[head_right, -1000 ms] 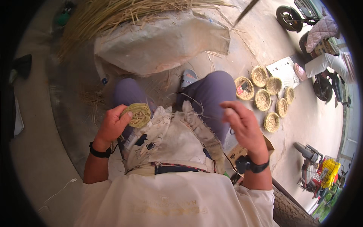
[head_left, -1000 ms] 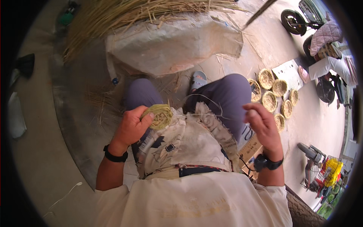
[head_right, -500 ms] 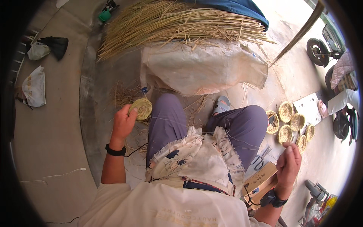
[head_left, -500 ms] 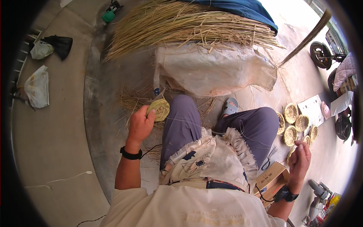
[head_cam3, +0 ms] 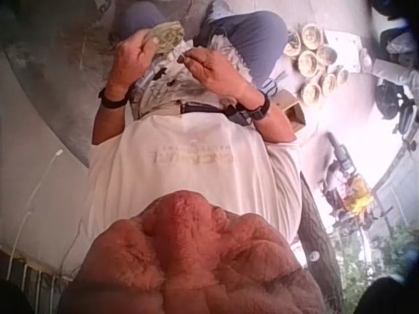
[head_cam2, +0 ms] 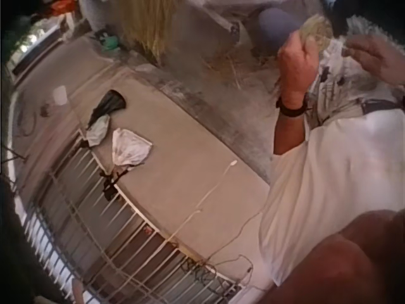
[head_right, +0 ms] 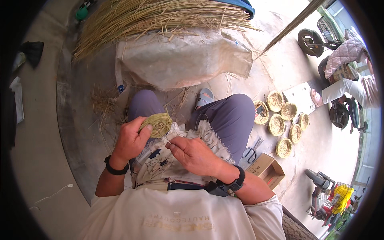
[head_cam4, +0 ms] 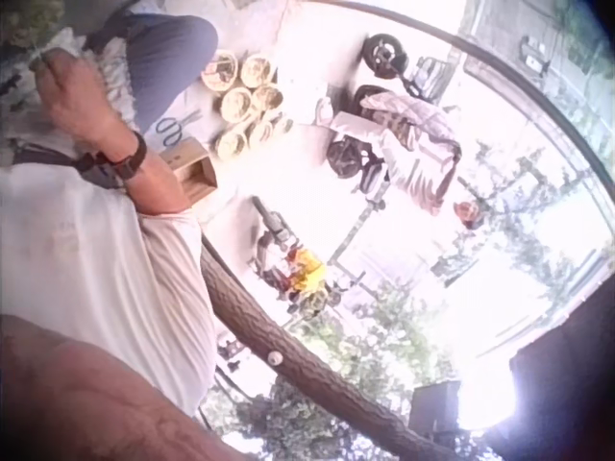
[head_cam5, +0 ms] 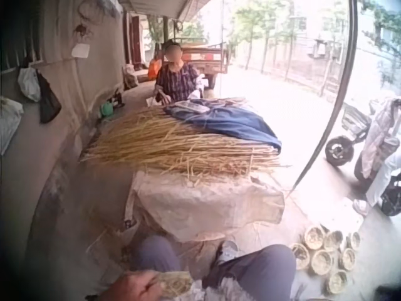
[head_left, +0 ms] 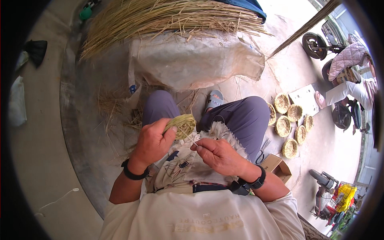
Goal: The person is weaving a small basket or mat using straw and string.
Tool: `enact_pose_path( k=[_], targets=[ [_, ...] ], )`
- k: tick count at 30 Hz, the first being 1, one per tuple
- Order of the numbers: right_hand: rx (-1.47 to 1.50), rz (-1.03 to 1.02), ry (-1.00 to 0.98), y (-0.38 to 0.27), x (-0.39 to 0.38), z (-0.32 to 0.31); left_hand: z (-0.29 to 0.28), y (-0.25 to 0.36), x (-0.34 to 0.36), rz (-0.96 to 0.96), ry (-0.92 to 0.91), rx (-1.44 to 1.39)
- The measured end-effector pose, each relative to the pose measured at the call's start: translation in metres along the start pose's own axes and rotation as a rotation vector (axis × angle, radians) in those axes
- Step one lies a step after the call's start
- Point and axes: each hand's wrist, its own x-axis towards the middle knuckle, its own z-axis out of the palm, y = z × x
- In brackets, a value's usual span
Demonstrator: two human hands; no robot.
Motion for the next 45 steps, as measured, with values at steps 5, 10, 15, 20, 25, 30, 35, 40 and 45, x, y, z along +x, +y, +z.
enact_pose_path(
  k=[5,10,15,20,25,30,35,40,45],
  targets=[
    [0.017,0.023,-0.005,0.002,-0.006,-0.002,0.006,0.001,0.0,0.011,-0.016,-0.012],
    [0.266,0.269,-0.047,-0.01,-0.006,-0.006,0.012,0.005,-0.001,0.077,0.012,0.134],
    [0.324,0.347,-0.025,-0.019,0.007,-0.005,0.022,0.017,-0.004,0.118,0.037,0.299],
    [0.338,0.455,-0.07,-0.012,0.016,-0.007,0.027,0.01,-0.005,0.241,0.033,0.32],
    [0.079,0.138,-0.126,-0.006,0.002,-0.013,0.016,0.004,0.0,0.247,0.057,0.397],
    [-0.431,0.157,-0.106,-0.009,0.008,-0.006,0.023,0.013,-0.004,0.315,-0.099,0.378],
    [-0.473,-0.151,0.186,-0.005,0.015,-0.028,0.022,0.021,-0.007,0.383,-0.227,0.441],
    [-0.454,0.042,-0.008,0.012,0.042,-0.017,0.031,0.026,-0.016,0.467,-0.29,0.483],
    [0.037,0.026,0.277,0.033,0.058,-0.02,0.031,0.037,-0.018,0.52,-0.331,0.462]
  ],
)
